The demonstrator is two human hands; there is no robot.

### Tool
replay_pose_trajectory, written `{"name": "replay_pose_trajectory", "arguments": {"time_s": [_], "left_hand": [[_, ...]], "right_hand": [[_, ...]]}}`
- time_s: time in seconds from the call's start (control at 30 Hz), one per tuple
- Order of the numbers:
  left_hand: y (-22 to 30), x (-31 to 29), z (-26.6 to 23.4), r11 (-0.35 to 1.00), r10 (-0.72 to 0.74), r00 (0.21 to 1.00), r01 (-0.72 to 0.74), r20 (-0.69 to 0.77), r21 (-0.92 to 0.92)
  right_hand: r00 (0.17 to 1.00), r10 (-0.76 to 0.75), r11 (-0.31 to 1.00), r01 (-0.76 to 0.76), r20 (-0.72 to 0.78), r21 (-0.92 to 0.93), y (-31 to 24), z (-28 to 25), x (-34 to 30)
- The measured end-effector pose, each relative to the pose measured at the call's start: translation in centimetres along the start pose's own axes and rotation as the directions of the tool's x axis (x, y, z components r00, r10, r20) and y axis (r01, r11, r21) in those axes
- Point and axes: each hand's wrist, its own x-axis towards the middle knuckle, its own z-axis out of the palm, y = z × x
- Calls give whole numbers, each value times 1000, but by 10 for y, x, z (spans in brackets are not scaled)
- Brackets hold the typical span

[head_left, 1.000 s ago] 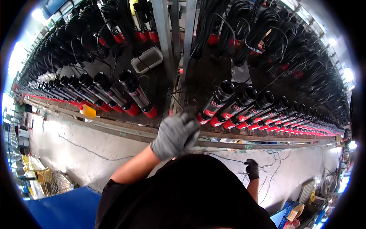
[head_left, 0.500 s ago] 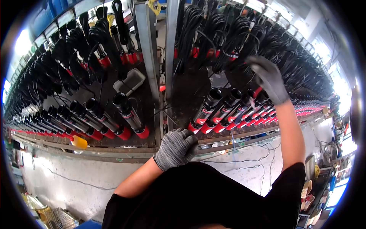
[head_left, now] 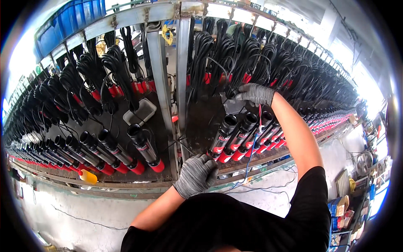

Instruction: The person untangles and arranges the power cables for a series of water pumps lined up on an assembly line workbench.

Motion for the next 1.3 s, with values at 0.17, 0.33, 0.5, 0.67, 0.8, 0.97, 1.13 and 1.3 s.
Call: {"name": "replay_pose_trajectory", "arguments": {"time_s": [0.17, 0.33, 0.5, 0.67, 0.8, 0.97, 1.13, 1.3], "left_hand": [[-10, 21, 8, 999, -15, 1000, 16, -13, 46], [-28, 51, 18, 999, -14, 1000, 15, -27, 37], [-38, 69, 24, 998, -59, 998, 59, -31, -1], [-43, 82, 31, 994, -101, 994, 102, -36, 29], [-52, 94, 36, 991, -116, 992, 119, -52, 67], [-58, 112, 46, 991, -119, 993, 120, -18, 64], [-58, 113, 39, 985, -139, 990, 140, -20, 100], [-51, 106, 41, 984, -153, 988, 155, -32, 91]], "right_hand": [[989, -148, 932, 144, -13, 331, 0, 6, -17], [976, -75, 905, 153, -203, 398, -4, 29, 0], [979, -99, 909, 161, -176, 386, 3, 25, 7], [984, -144, 920, 171, -100, 352, 33, 11, -5], [965, -144, 914, 215, -220, 344, 47, 35, 18], [786, -447, 872, 489, -428, -14, 94, 70, 56], [673, -311, 938, 332, -671, -102, 57, 83, 33], [678, -264, 960, 257, -686, -116, 37, 74, 10]]}}
